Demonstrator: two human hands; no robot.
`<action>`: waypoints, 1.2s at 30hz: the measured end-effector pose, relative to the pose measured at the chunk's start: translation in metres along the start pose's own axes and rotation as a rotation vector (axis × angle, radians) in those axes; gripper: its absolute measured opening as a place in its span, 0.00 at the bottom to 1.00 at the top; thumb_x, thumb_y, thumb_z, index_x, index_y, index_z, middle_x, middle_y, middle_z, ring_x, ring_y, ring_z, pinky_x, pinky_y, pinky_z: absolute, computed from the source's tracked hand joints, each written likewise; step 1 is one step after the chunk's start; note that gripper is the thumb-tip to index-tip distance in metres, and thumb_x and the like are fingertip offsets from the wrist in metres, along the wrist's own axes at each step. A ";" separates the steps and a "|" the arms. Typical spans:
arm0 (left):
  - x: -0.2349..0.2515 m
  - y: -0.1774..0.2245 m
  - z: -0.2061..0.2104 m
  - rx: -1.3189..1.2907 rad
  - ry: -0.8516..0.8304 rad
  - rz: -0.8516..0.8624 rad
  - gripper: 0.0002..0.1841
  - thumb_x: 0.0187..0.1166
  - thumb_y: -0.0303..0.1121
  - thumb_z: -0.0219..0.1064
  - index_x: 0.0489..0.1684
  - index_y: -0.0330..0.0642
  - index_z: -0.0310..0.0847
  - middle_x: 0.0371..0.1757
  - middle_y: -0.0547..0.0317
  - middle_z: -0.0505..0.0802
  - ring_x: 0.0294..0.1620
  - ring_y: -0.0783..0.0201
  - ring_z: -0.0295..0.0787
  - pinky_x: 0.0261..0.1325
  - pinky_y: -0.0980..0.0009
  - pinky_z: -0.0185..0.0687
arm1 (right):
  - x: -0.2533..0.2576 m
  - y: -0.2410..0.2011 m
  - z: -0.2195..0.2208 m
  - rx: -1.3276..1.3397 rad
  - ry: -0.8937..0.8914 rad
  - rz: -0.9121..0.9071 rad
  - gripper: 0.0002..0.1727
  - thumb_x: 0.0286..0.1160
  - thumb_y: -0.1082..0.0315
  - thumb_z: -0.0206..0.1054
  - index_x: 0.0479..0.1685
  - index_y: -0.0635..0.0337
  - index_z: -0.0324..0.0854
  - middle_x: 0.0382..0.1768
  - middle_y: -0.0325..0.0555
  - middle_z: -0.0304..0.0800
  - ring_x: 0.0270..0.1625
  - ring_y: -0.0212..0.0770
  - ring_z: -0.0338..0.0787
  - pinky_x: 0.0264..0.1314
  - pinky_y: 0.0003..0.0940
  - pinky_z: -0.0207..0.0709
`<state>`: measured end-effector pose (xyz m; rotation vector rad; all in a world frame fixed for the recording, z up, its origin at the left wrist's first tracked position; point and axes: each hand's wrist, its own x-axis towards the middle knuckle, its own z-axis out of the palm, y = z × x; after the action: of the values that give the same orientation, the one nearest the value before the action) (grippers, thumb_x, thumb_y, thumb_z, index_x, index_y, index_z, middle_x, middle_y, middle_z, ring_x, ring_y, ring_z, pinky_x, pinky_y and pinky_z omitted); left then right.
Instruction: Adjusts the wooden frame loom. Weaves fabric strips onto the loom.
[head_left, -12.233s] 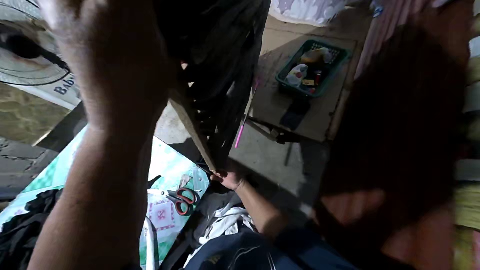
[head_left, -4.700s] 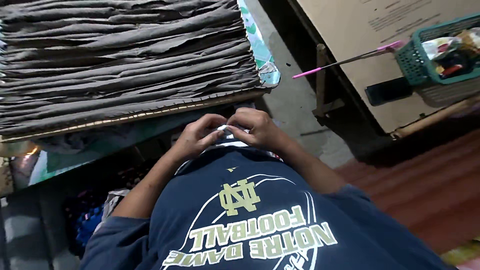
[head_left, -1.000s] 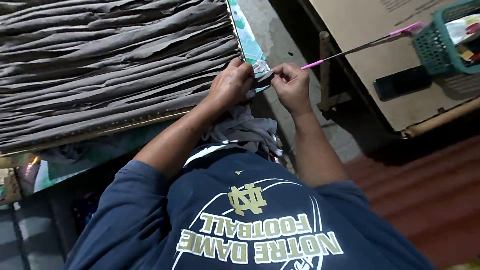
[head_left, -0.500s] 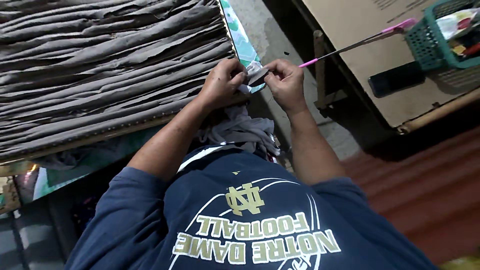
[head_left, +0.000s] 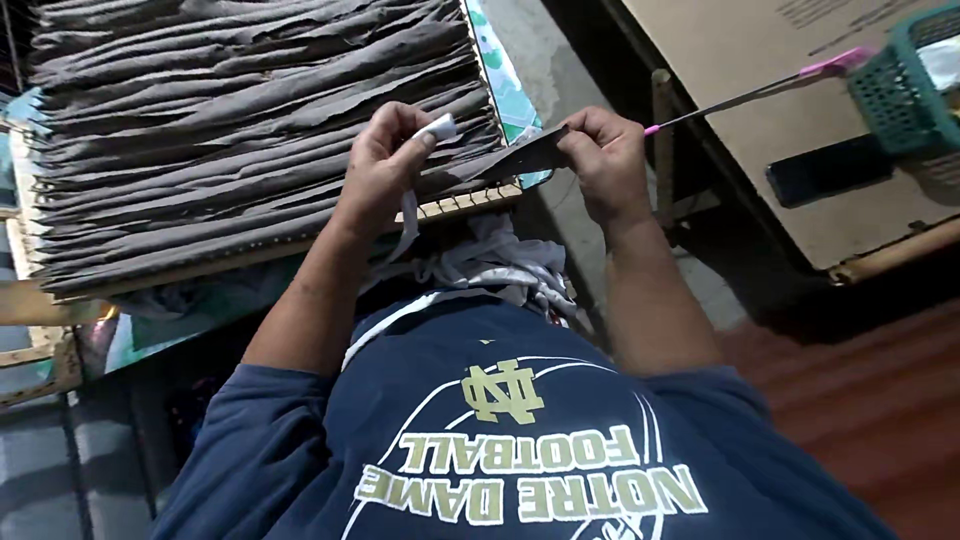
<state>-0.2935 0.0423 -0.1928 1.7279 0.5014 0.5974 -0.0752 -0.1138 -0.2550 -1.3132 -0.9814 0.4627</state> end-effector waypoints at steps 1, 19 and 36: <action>-0.004 0.002 -0.004 -0.058 0.029 -0.009 0.04 0.84 0.28 0.60 0.49 0.45 0.76 0.33 0.73 0.84 0.23 0.80 0.74 0.26 0.82 0.72 | 0.000 0.000 0.000 0.000 0.005 -0.009 0.07 0.77 0.74 0.61 0.36 0.58 0.84 0.30 0.28 0.87 0.33 0.20 0.85 0.41 0.21 0.83; -0.040 0.018 0.032 -0.274 0.034 0.039 0.10 0.84 0.21 0.54 0.57 0.43 0.68 0.45 0.64 0.89 0.39 0.70 0.91 0.43 0.71 0.91 | -0.028 -0.026 0.009 -0.234 0.010 -0.374 0.11 0.79 0.75 0.65 0.49 0.70 0.91 0.42 0.48 0.87 0.43 0.24 0.83 0.47 0.15 0.77; -0.036 0.017 0.053 -0.013 0.002 0.227 0.10 0.78 0.16 0.58 0.53 0.29 0.78 0.48 0.58 0.88 0.42 0.74 0.87 0.49 0.74 0.87 | -0.033 -0.040 0.035 -0.054 -0.036 -0.364 0.06 0.75 0.76 0.69 0.44 0.71 0.88 0.41 0.45 0.86 0.41 0.22 0.82 0.44 0.14 0.77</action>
<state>-0.2876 -0.0238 -0.1906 1.7850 0.3039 0.7616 -0.1305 -0.1284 -0.2300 -1.1439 -1.2402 0.1825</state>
